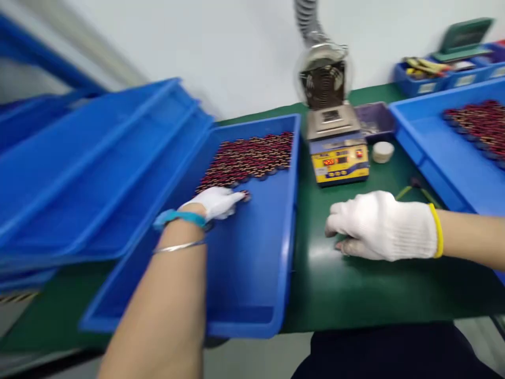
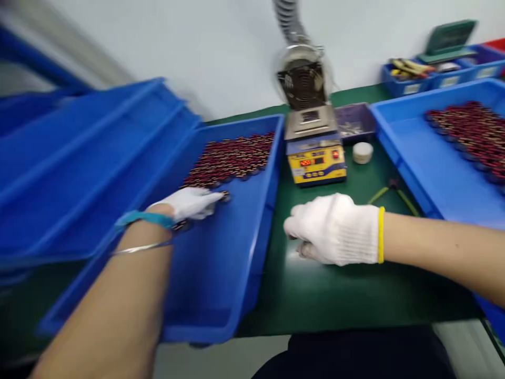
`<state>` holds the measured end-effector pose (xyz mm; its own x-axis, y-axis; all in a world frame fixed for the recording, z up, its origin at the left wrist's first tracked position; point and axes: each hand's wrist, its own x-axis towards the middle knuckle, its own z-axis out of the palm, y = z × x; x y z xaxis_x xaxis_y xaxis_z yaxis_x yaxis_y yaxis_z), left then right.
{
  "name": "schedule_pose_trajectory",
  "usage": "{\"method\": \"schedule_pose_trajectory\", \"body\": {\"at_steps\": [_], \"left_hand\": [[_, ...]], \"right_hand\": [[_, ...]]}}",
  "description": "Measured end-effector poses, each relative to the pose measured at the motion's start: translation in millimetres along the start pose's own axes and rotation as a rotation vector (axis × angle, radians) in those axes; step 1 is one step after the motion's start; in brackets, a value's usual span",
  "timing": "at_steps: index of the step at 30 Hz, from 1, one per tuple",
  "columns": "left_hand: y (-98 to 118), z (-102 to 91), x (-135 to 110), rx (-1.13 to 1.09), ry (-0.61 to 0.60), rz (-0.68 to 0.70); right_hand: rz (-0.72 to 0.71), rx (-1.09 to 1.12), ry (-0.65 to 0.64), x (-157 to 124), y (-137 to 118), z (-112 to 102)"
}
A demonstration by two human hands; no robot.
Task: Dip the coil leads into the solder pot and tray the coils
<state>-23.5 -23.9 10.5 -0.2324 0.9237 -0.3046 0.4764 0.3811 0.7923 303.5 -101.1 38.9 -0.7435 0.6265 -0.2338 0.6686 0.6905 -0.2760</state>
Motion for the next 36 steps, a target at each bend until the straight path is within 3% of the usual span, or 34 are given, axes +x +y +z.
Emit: {"method": "schedule_pose_trajectory", "body": {"at_steps": [2,4,10,13,15,17,19,22,25,27,33,36], "left_hand": [[-10.2,-13.1,12.1,0.148,0.058,-0.071],[-16.8,-12.4,19.8,0.233,0.065,-0.089],[-22.8,42.7,31.2,0.36,0.038,0.19],[-18.6,57.1,31.1,0.3,0.033,0.226],[-7.8,58.8,20.9,0.225,-0.021,0.236],[9.1,60.8,0.7,0.063,-0.127,0.271],[28.1,67.7,-26.4,-0.241,-0.321,0.321],[50.1,85.4,-66.1,-0.341,-0.541,0.324],[58.2,101.5,-87.6,-0.302,-0.637,0.286],[57.0,107.2,-89.7,-0.307,-0.671,0.236],[45.2,106.1,-74.7,-0.386,-0.687,0.167],[43.6,107.3,-72.1,-0.388,-0.686,0.166]], "right_hand": [[-0.1,0.029,0.006,14.0,3.0,18.0],[-0.134,0.073,-0.002,18.5,10.6,32.0],[-0.104,0.074,-0.004,14.6,24.0,40.3],[-0.096,0.057,-0.011,18.9,24.5,36.2],[-0.05,0.091,0.043,22.0,25.3,33.0],[0.018,0.169,0.185,23.3,26.2,28.8],[0.076,0.236,0.357,22.5,26.5,23.3],[0.018,0.221,0.518,18.1,25.8,14.3],[-0.157,0.112,0.516,12.5,25.3,8.1],[-0.185,0.024,0.488,8.8,25.7,5.1],[0.022,-0.073,0.359,0.5,28.9,-6.0],[0.128,0.073,0.466,1.2,30.0,-2.6]]}}
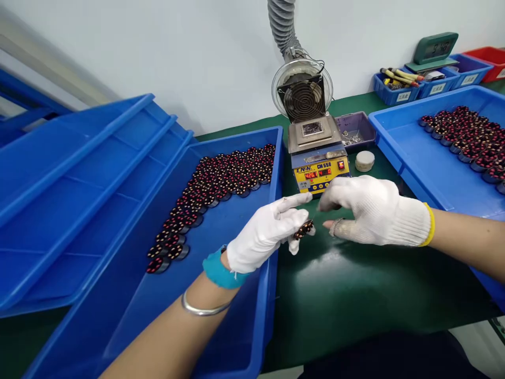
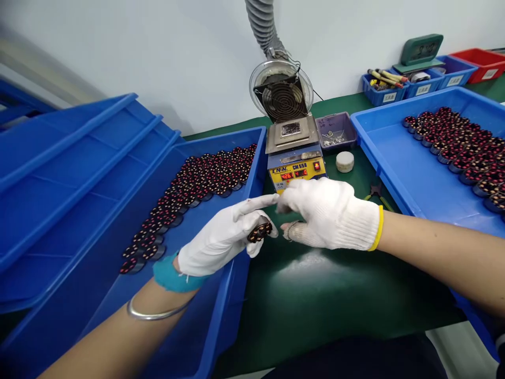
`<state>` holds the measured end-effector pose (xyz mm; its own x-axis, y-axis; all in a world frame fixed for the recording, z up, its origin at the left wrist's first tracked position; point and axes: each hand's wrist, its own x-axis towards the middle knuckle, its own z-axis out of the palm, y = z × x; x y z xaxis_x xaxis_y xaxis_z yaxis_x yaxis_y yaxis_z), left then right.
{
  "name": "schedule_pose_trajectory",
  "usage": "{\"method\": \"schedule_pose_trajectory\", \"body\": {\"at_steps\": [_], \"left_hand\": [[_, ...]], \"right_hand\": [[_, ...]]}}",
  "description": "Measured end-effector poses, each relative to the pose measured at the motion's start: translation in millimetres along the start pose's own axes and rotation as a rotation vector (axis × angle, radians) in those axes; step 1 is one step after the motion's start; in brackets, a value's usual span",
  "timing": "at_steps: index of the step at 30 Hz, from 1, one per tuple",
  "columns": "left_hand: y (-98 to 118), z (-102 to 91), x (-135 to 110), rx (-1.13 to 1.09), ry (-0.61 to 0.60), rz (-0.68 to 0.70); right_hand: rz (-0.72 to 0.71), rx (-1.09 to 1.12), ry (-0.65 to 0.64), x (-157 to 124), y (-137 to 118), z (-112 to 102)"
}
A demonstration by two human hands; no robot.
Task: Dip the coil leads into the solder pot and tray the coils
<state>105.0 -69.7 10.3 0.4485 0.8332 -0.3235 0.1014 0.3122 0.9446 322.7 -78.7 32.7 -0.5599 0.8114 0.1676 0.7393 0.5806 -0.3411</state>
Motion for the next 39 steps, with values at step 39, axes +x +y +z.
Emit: {"method": "schedule_pose_trajectory", "body": {"at_steps": [39], "left_hand": [[9.5,26.5,-13.9,0.382,0.117,0.044]], "right_hand": [[0.354,0.583,0.274,7.1,10.8,18.9]]}}
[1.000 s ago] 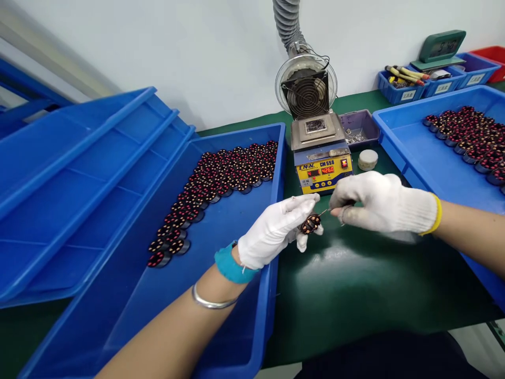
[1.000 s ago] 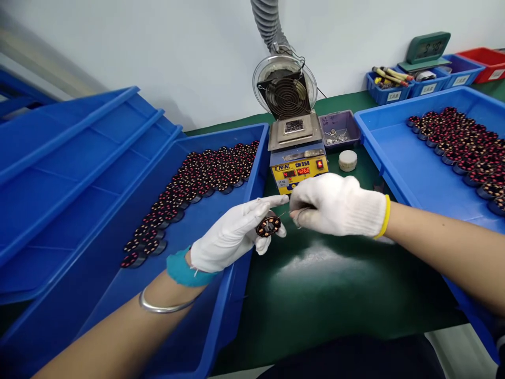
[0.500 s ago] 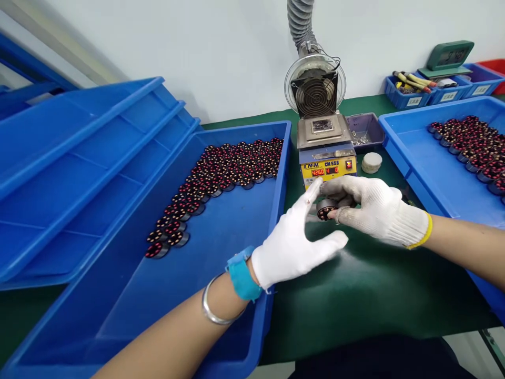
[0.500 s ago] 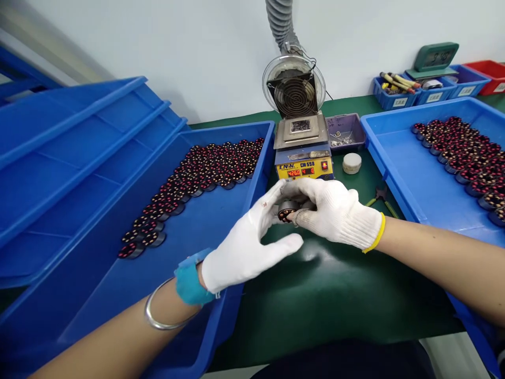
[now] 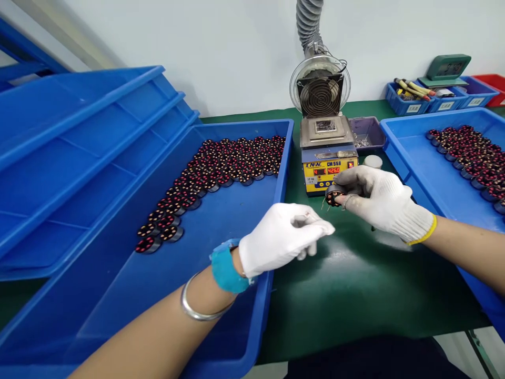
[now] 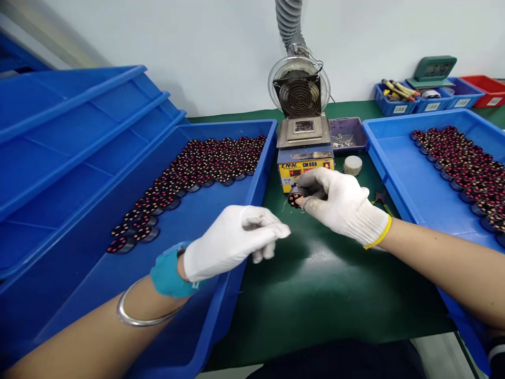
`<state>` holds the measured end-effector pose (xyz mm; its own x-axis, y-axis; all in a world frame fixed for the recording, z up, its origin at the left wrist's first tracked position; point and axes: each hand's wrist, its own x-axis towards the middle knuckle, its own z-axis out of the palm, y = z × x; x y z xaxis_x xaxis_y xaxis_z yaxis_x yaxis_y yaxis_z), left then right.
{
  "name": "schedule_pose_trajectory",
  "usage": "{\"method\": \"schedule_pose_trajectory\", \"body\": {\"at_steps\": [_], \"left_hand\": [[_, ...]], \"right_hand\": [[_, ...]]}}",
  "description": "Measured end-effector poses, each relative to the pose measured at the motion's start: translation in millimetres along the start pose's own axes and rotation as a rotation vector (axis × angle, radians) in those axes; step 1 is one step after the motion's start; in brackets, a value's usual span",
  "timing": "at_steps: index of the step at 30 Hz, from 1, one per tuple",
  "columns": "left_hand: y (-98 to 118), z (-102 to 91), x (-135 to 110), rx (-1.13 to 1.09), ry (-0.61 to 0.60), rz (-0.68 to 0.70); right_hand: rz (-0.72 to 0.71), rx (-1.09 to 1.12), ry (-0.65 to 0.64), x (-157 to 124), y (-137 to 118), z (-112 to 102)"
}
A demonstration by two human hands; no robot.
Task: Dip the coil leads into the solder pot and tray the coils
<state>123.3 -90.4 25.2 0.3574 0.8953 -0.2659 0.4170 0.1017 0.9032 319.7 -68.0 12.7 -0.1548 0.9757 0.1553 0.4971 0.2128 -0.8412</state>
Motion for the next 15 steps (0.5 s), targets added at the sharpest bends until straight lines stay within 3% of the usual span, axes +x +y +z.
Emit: {"method": "schedule_pose_trajectory", "body": {"at_steps": [5,11,15], "left_hand": [[-5.2,2.1,7.2,0.071,0.221,0.059],[-4.8,18.1,9.7,-0.02,0.149,0.031],[0.6,15.7,1.4,0.087,-0.072,-0.034]], "right_hand": [[0.229,0.317,-0.046,6.2,-5.1,2.8],[0.234,0.292,-0.076,5.7,-1.4,9.7],[0.274,0.315,-0.068,10.3,9.6,11.0]]}}
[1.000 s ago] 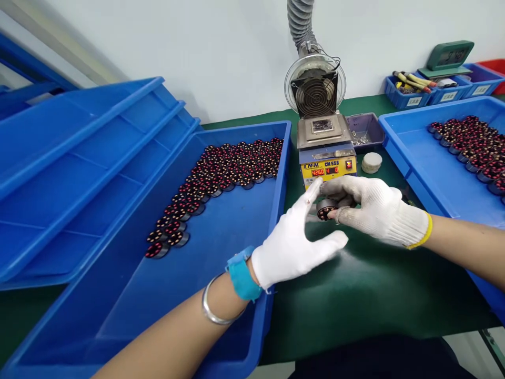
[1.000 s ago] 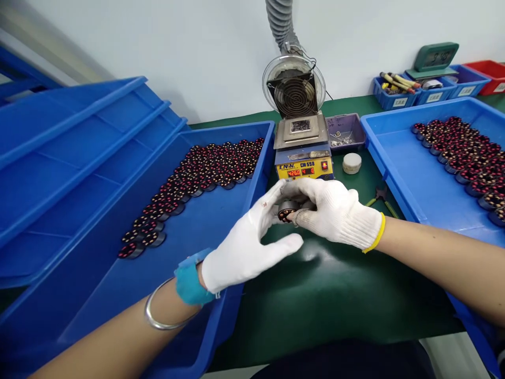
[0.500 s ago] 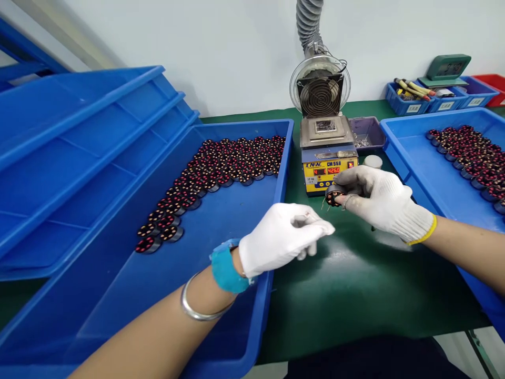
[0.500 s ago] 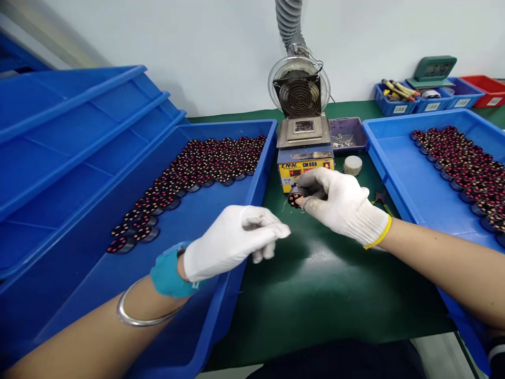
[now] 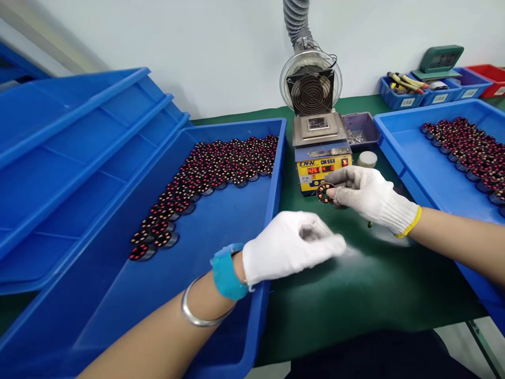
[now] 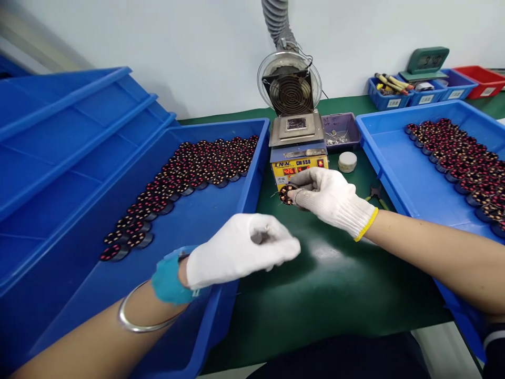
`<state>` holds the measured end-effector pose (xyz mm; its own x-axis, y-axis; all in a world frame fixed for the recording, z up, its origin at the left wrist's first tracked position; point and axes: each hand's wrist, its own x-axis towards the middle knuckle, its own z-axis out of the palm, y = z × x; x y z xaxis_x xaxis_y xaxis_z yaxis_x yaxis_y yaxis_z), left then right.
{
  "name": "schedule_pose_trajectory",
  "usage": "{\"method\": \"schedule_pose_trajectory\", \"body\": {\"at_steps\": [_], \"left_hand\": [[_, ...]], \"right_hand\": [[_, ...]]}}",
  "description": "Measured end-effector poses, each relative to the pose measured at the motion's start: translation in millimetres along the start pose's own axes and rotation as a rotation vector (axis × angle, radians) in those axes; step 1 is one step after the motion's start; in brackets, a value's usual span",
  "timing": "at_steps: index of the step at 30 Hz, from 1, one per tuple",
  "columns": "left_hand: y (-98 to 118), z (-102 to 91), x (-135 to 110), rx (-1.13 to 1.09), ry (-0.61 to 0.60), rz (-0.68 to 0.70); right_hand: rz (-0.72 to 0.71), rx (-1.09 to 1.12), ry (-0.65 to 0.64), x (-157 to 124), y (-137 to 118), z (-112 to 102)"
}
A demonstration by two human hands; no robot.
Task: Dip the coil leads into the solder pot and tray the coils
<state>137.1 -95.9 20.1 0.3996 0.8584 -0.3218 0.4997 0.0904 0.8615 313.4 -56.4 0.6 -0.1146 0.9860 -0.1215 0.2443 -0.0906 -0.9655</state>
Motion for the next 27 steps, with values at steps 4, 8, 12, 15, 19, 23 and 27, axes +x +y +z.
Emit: {"method": "schedule_pose_trajectory", "body": {"at_steps": [4,8,12,15,19,23,27], "left_hand": [[-3.3,0.6,3.5,0.147,0.254,0.006],[-7.8,5.4,9.2,0.11,0.416,0.057],[-10.6,8.4,4.0,0.185,0.174,0.068],[-11.7,8.3,3.3,0.182,0.129,0.032],[-9.5,5.5,10.7,-0.052,0.196,-0.007],[-7.1,3.6,14.9,-0.33,0.025,-0.017],[-8.2,2.1,12.7,-0.468,-0.013,-0.009]], "right_hand": [[0.047,0.065,-0.06,1.1,0.3,-1.4],[0.078,0.115,-0.102,-4.1,-5.7,1.7],[0.121,0.179,-0.08,-3.8,-8.0,2.6],[0.154,0.229,-0.069,-2.4,-9.4,1.2],[0.153,0.214,-0.059,-4.7,-12.5,1.2],[0.12,0.212,-0.091,-5.7,-9.0,3.0],[0.055,0.207,-0.085,-3.7,-2.5,3.3]]}}
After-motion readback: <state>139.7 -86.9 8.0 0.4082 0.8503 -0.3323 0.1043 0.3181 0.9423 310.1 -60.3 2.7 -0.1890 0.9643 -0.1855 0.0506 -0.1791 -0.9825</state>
